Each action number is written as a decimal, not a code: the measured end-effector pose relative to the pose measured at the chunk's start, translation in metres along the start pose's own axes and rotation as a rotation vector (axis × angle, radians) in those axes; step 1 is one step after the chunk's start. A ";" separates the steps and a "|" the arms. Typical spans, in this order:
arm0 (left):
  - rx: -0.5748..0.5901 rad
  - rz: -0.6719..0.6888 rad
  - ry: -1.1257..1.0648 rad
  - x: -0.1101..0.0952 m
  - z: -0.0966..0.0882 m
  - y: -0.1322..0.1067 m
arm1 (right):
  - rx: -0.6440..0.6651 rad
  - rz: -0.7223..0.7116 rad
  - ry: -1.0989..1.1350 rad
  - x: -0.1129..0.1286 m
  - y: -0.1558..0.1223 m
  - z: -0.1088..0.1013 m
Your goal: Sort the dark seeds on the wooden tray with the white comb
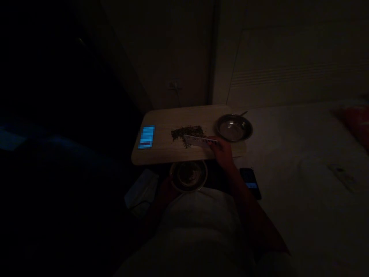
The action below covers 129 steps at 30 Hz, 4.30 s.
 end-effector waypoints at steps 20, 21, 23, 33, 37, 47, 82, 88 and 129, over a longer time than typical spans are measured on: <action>-0.015 0.038 0.024 -0.004 -0.013 0.006 | 0.040 -0.009 -0.056 0.004 -0.006 0.003; -0.015 0.034 0.021 -0.004 -0.013 0.006 | 0.045 -0.012 -0.057 0.005 -0.006 0.003; -0.019 0.032 0.011 -0.004 -0.012 0.005 | 0.060 -0.014 -0.060 0.006 -0.006 0.005; -0.017 0.032 0.009 -0.002 -0.002 0.000 | 0.140 -0.019 -0.055 0.016 -0.006 0.016; -0.049 0.052 0.002 -0.003 0.000 -0.005 | 0.165 -0.026 -0.036 0.018 -0.006 0.022; -0.035 0.043 -0.008 -0.004 -0.004 -0.001 | 0.213 -0.013 0.013 0.019 -0.007 0.029; -0.001 0.032 -0.012 -0.003 0.000 0.000 | 0.095 0.058 0.020 -0.002 -0.016 0.013; 0.013 -0.002 -0.005 -0.001 -0.004 0.004 | 0.116 0.043 0.027 0.004 -0.018 0.015; -0.036 0.023 -0.020 -0.003 -0.010 0.003 | -0.255 0.090 -0.013 -0.015 -0.033 -0.034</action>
Point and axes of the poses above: each hand's wrist, its own y-axis towards the middle knuckle, its own z-axis out of the palm, x = y × z, the point moved 9 cm from there along y, towards the middle knuckle, and after that the axes turned 15 degrees about -z, right-handed, at the moved point
